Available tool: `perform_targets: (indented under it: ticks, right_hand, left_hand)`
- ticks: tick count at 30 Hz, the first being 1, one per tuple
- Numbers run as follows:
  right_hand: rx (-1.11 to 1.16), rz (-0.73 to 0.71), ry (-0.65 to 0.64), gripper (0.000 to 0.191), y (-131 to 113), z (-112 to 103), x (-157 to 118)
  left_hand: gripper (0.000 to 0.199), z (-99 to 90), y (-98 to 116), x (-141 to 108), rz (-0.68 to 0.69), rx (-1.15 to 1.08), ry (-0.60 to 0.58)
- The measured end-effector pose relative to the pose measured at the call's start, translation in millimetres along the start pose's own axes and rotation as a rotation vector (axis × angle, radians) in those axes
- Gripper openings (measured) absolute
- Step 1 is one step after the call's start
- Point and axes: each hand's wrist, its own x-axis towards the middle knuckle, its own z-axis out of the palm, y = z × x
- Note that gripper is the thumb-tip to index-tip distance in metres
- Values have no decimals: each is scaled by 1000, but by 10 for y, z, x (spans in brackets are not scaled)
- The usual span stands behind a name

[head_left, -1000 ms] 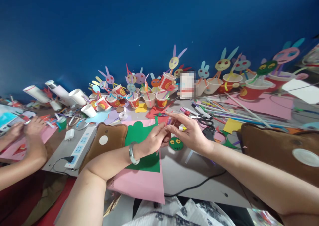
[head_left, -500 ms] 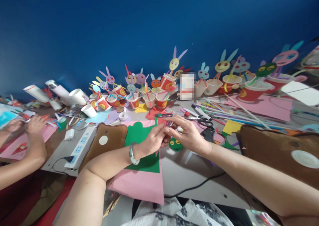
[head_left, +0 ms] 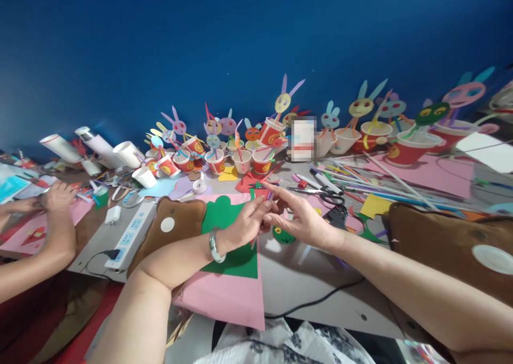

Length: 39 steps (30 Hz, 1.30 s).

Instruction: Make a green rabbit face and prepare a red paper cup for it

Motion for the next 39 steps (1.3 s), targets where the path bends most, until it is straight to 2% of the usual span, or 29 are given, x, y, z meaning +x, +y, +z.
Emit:
perform_targets:
  ticks: [3, 7, 10, 15, 19, 25, 39]
  right_hand:
    - [92, 56, 27, 73, -15, 7, 9]
    - [331, 201, -10, 52, -96, 0, 34]
    - [500, 281, -67, 48, -154, -22, 58]
    - [413, 323, 75, 49, -89, -23, 82]
    - [420, 377, 65, 50, -31, -4, 80]
    - [445, 375, 50, 49, 4, 4, 74]
    - [406, 329, 58, 47, 9, -22, 70]
  left_hand:
    - [50, -13, 16, 8, 21, 17, 17]
    - [48, -23, -9, 19, 36, 18, 8]
    - [45, -24, -48, 34, -2, -5, -39]
    - [37, -26, -108, 73, -129, -167, -163]
    - [34, -41, -125, 89, -162, -258, -205]
    - [36, -43, -99, 96, -250, -299, -237]
    - [36, -71, -189, 113, -230, -335, -266]
